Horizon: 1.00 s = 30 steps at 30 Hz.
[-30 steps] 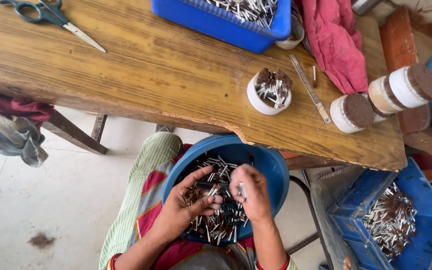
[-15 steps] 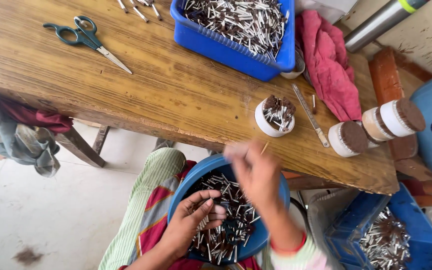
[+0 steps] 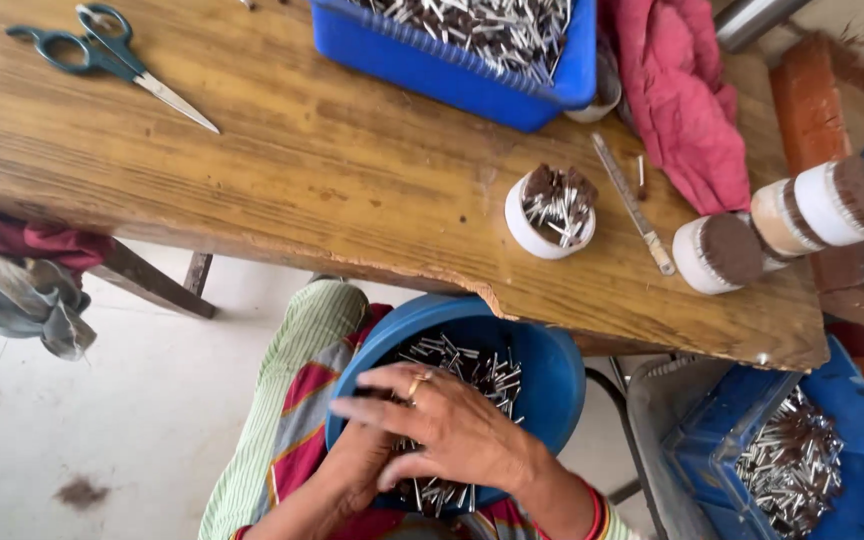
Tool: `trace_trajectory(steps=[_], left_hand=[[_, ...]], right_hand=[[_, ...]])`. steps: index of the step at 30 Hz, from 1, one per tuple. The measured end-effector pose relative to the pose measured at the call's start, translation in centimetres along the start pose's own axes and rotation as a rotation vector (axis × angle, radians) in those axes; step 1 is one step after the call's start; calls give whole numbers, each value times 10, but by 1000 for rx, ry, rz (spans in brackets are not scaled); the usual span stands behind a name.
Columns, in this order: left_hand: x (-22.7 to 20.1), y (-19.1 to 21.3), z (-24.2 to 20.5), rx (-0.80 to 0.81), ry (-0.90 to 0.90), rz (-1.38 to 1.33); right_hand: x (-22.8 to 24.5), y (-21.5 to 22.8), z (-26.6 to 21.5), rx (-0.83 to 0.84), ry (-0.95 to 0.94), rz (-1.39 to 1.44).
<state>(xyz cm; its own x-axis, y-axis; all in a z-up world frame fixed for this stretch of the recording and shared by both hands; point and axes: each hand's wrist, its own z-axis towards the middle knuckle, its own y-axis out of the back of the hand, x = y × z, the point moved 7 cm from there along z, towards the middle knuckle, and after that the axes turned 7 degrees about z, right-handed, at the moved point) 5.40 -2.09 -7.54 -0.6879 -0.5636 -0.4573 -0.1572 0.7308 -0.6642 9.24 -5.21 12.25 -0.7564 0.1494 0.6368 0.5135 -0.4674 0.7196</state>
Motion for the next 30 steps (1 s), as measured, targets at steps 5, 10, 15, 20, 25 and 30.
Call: trace_trajectory(steps=[5,10,15,20,25,30], left_hand=[[7,-21,0,243,-98,79],[-9,-47,-17,202,-102,309],[-1,-58,-25,332,-231,418],[4,-54,-9,276,-178,409],[14,-52,-7,260,-77,392],[6,-58,-12,341,-172,358]], right_hand=[[-31,-29,-72,-86,-319,157],[-54,-16,-129,-347,-613,160],[-39,-10,-150,-401,-233,708],[-100,-42,-192,-562,-642,658],[-123,-48,-232,-939,-741,814],[-111,-56,-216,-615,-670,787]])
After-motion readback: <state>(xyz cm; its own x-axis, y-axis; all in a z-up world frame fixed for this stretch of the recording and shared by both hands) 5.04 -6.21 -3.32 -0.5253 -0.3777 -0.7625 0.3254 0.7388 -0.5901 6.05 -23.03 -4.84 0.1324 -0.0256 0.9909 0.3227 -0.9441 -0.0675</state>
